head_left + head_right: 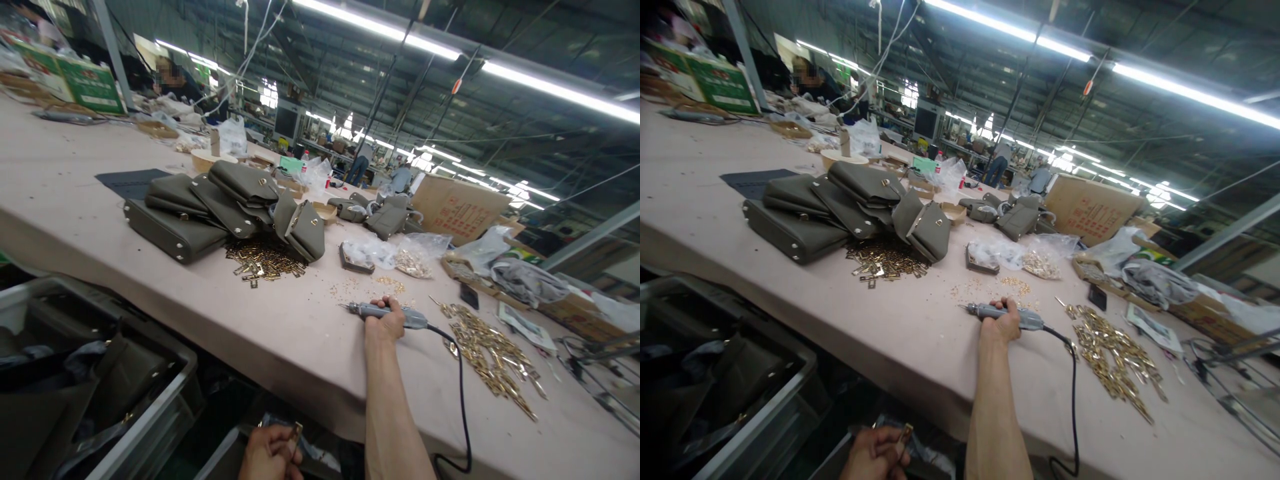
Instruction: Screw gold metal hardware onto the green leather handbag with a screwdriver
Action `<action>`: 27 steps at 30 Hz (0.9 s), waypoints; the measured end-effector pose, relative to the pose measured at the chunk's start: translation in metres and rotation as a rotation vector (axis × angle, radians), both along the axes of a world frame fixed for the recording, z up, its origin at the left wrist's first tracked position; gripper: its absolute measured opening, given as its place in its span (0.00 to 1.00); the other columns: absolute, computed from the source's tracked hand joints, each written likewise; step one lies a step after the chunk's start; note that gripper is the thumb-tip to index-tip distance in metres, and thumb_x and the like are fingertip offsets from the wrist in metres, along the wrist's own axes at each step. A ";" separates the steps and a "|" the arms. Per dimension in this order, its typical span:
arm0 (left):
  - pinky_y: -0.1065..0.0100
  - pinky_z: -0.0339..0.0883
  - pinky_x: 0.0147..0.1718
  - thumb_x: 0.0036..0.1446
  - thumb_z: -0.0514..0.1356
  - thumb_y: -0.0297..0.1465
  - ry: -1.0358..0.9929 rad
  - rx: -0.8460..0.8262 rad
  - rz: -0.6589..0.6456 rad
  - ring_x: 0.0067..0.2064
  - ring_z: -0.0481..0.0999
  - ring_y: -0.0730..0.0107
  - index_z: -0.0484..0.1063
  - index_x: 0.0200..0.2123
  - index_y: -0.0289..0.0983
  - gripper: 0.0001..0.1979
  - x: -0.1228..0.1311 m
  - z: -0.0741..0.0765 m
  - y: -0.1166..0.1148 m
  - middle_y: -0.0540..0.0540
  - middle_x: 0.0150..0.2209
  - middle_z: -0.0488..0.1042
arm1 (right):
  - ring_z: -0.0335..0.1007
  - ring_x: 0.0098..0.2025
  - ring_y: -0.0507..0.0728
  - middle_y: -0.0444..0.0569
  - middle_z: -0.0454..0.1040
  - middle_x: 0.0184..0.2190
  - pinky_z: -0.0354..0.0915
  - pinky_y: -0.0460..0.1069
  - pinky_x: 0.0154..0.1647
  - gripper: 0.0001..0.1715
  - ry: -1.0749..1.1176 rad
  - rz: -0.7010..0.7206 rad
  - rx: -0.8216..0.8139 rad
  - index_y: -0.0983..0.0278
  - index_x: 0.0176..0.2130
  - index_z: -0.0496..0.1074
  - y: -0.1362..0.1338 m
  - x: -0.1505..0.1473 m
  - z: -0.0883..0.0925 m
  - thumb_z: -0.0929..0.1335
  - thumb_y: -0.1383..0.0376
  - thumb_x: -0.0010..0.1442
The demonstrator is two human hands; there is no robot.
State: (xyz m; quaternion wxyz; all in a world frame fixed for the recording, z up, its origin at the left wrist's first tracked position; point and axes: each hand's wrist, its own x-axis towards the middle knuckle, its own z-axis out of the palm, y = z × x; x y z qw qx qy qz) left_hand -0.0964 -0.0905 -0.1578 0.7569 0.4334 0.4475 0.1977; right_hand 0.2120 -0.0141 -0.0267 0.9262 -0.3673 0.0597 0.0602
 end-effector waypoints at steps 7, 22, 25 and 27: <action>0.72 0.60 0.13 0.45 0.68 0.44 -0.022 -0.006 0.031 0.15 0.72 0.69 0.73 0.28 0.34 0.18 0.000 -0.016 -0.002 0.45 0.22 0.75 | 0.60 0.21 0.47 0.38 0.67 0.27 0.69 0.45 0.22 0.18 -0.012 -0.006 0.000 0.61 0.30 0.57 0.000 -0.001 0.000 0.71 0.72 0.49; 0.73 0.59 0.13 0.49 0.66 0.41 -0.026 0.023 -0.003 0.16 0.73 0.69 0.74 0.29 0.33 0.16 -0.002 -0.013 0.000 0.44 0.24 0.77 | 0.60 0.21 0.46 0.40 0.68 0.28 0.68 0.44 0.21 0.16 -0.007 -0.008 -0.005 0.62 0.31 0.59 0.000 -0.004 0.002 0.71 0.73 0.50; 0.73 0.59 0.13 0.50 0.64 0.39 -0.021 0.039 -0.003 0.16 0.72 0.69 0.74 0.29 0.33 0.14 -0.003 -0.017 -0.001 0.44 0.24 0.76 | 0.59 0.21 0.46 0.39 0.68 0.27 0.68 0.44 0.21 0.17 -0.018 0.003 -0.010 0.62 0.31 0.58 -0.001 -0.003 0.001 0.72 0.71 0.50; 0.73 0.59 0.13 0.49 0.64 0.39 -0.013 0.042 -0.005 0.16 0.73 0.69 0.73 0.29 0.33 0.14 -0.002 -0.018 -0.001 0.44 0.24 0.77 | 0.59 0.20 0.46 0.38 0.67 0.26 0.68 0.44 0.20 0.18 -0.032 0.012 -0.016 0.61 0.31 0.58 -0.002 -0.003 0.000 0.72 0.70 0.50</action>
